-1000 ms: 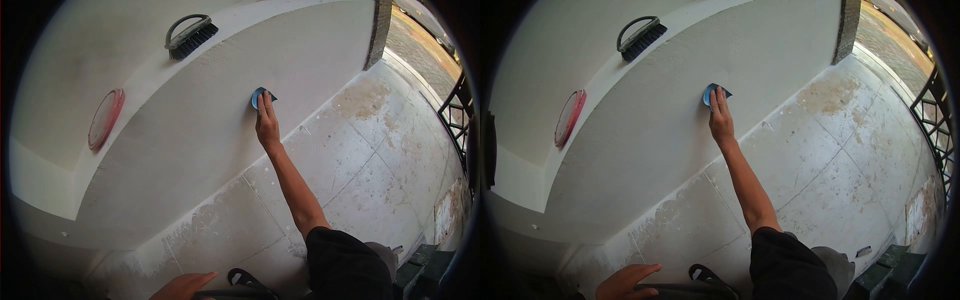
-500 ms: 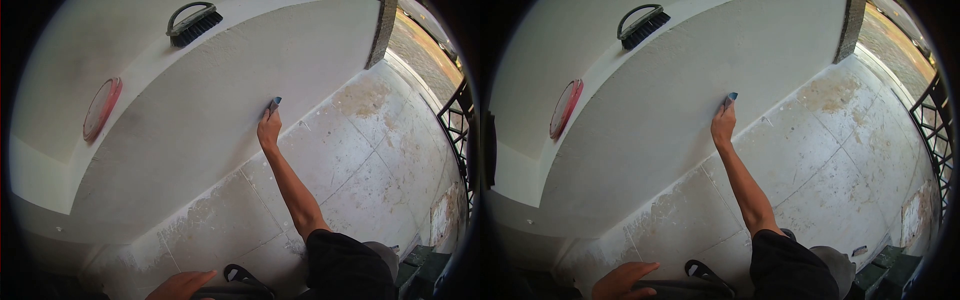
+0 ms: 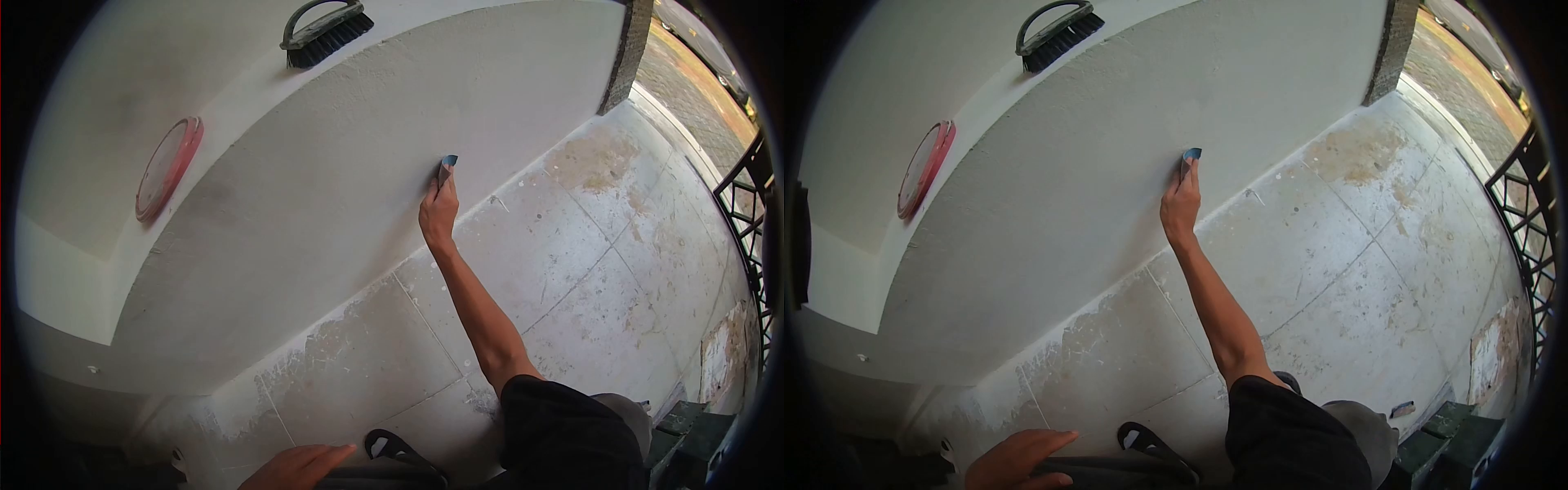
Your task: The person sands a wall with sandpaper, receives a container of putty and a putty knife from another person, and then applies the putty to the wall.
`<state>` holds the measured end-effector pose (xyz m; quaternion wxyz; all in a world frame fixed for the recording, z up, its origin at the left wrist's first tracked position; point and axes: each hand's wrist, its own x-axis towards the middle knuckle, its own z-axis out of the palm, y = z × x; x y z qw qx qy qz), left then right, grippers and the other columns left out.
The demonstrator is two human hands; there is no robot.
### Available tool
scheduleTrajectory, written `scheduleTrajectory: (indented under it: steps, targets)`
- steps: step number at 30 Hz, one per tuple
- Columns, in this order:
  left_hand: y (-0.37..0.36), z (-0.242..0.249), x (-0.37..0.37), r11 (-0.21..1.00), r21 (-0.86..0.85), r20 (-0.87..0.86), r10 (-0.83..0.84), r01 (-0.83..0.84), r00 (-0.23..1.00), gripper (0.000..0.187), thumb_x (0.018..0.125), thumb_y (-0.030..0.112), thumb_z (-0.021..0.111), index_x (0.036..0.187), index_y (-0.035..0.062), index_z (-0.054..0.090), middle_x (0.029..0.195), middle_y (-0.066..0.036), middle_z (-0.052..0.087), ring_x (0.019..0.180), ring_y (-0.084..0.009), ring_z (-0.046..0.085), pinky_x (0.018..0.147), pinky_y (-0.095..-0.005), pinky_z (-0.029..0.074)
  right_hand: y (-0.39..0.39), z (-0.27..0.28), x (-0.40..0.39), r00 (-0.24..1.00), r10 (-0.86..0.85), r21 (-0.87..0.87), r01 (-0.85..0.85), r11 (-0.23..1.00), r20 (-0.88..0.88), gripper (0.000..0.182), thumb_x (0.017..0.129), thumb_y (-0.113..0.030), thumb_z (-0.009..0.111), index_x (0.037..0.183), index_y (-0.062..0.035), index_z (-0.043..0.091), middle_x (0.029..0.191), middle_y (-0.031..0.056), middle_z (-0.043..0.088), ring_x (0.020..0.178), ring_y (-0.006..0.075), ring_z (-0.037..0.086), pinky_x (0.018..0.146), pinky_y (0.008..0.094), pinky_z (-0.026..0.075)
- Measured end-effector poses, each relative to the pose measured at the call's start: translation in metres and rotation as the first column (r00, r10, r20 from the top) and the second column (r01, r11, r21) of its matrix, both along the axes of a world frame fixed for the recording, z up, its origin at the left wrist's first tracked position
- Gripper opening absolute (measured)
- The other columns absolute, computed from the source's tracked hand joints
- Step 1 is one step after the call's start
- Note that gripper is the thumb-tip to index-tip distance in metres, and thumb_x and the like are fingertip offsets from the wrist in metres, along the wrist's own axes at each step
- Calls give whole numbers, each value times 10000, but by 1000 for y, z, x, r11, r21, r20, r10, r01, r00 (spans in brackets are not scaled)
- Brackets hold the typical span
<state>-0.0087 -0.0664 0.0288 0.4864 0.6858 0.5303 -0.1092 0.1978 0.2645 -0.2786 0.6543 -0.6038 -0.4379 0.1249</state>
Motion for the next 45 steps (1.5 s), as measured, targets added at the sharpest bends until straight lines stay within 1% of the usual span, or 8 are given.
scheduleTrajectory:
  steps: [9, 11, 17, 23, 26, 33, 38, 45]
  targets:
    - [-5, 0, 0, 999, 16, 28, 35, -36, 999, 545, 913, 265, 536, 1380, 15, 410, 1370, -232, 443, 1270, -404, 390, 1103, -429, 253, 2, -6, -1, 1000, -9, 22, 8, 1000, 13, 407, 970, -77, 439, 1316, 136, 410, 1341, 290, 469, 1225, 403, 484, 1027, 383, 411]
    - [-7, -7, -4, 968, 234, 54, -103, 88, 993, 518, 911, 250, 563, 1354, 10, 441, 1285, -220, 516, 1146, -368, 511, 980, -442, 407, 1, -8, -1, 999, 14, 37, -16, 999, 37, 405, 968, -77, 439, 1320, 122, 418, 1340, 287, 472, 1231, 405, 479, 1029, 383, 407]
    - [0, -20, 0, 909, 384, 153, -234, 160, 960, 563, 956, 413, 510, 1355, 20, 453, 1170, -163, 603, 1085, -307, 583, 961, -403, 438, -1, -10, -3, 996, 79, -49, -77, 996, 37, 350, 954, -77, 450, 1269, 71, 484, 1164, 254, 581, 1057, 412, 559, 910, 404, 437]
    - [-1, -31, 2, 865, 454, 131, -301, 212, 945, 567, 982, 428, 445, 1346, -8, 445, 1116, -178, 603, 1076, -296, 583, 942, -403, 445, -17, 36, -30, 987, 154, -88, -150, 985, 43, 342, 970, -84, 437, 1266, 78, 489, 1203, 233, 552, 1106, 382, 543, 941, 394, 423]
    - [2, -39, 5, 848, 497, 173, -305, 184, 936, 518, 979, 386, 463, 1262, -48, 468, 955, -199, 618, 911, -342, 624, 856, -438, 481, -18, 71, -49, 986, 113, 198, -136, 971, 124, 360, 986, -75, 416, 1314, 67, 464, 1393, 243, 377, 1242, 378, 440, 1021, 410, 367]
    - [8, -40, 22, 838, 456, 95, -380, 299, 920, 549, 980, 397, 453, 1337, -20, 449, 998, -173, 619, 959, -295, 612, 861, -411, 479, -15, 180, -92, 914, -85, 472, -125, 873, 398, 398, 956, -39, 478, 1349, 22, 460, 1432, 229, 344, 1295, 369, 393, 1050, 465, 332]
    - [33, -42, 34, 845, 308, 13, -462, 436, 887, 475, 961, 377, 485, 1225, -15, 526, 961, -193, 625, 949, -346, 616, 812, -440, 492, -15, 199, -85, 484, -79, 403, -616, 677, 871, 447, 818, 27, 582, 1249, -92, 604, 1417, 136, 439, 1303, 368, 404, 1084, 514, 340]
    - [67, -43, -13, 854, 500, -140, -86, 146, 986, 500, 973, 399, 451, 1269, -1, 496, 989, -180, 624, 965, -355, 607, 846, -446, 491, 18, 190, -20, 705, -129, 512, -363, 779, 697, 429, 899, 3, 514, 1326, -43, 515, 1441, 195, 395, 1340, 397, 355, 1102, 519, 295]
